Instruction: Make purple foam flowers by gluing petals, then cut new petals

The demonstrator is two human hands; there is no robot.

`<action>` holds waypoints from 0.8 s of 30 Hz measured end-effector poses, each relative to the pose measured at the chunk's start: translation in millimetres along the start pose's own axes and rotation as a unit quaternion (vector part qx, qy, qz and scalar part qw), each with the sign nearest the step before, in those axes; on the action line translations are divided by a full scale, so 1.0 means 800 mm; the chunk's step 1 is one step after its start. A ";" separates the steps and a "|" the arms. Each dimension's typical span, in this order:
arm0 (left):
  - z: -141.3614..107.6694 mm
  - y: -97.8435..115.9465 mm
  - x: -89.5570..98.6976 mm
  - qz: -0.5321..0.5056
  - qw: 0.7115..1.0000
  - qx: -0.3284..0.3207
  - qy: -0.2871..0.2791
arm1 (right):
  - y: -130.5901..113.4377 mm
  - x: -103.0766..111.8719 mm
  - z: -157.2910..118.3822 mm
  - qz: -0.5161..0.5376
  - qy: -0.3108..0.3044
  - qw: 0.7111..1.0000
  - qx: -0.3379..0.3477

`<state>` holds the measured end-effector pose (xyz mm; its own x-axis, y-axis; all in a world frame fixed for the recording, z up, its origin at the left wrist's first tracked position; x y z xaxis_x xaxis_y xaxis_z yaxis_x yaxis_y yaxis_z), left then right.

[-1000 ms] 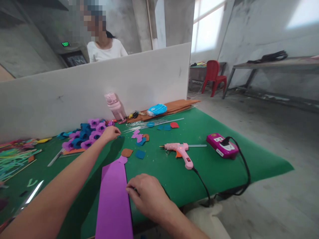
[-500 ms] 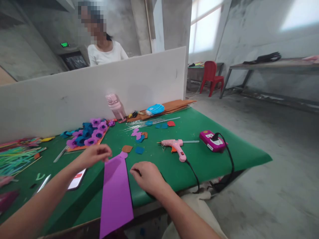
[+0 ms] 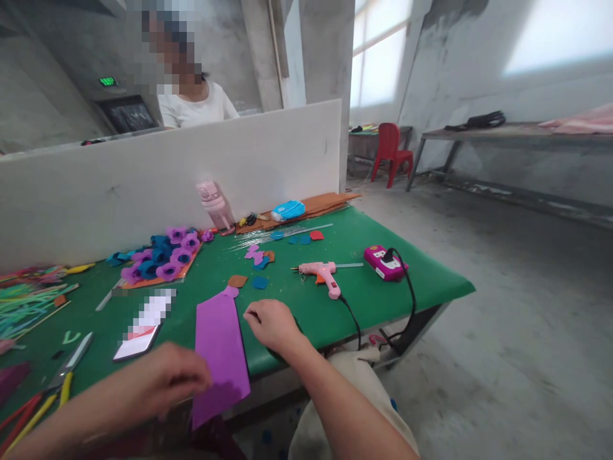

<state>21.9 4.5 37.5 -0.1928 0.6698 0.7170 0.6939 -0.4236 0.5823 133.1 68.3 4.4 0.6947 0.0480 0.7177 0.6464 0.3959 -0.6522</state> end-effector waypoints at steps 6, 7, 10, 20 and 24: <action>0.108 -0.028 0.109 0.231 0.948 -0.017 0.218 | 0.007 -0.006 0.002 0.008 0.005 1.000 -0.004; 0.131 -0.037 0.104 0.252 0.944 -0.021 0.212 | 0.007 -0.007 0.002 0.009 0.005 1.000 -0.003; 0.183 -0.058 0.086 0.308 0.929 -0.017 0.205 | 0.007 -0.010 0.002 0.012 0.003 1.000 -0.003; 0.082 0.017 0.045 0.152 0.963 -0.097 0.199 | 0.059 0.068 -0.001 0.139 0.167 0.972 -0.088; 0.030 0.050 -0.073 0.138 0.972 -0.189 0.019 | 0.077 0.079 -0.002 0.252 0.195 0.941 -0.116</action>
<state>77.7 -36.8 10.0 -0.0660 0.4791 0.8753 0.4202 -0.7823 0.4599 217.0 94.1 9.2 0.9653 -0.1809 0.1882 0.2235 0.2004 -0.9539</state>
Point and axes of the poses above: each hand's wrist, its own z-axis towards the middle knuckle, its own x-axis out of the back of the hand, y = z × x, the point moved 9 cm from there along z, towards the middle knuckle, and after that the axes turned 3 degrees about -x, right-handed, at the moved point
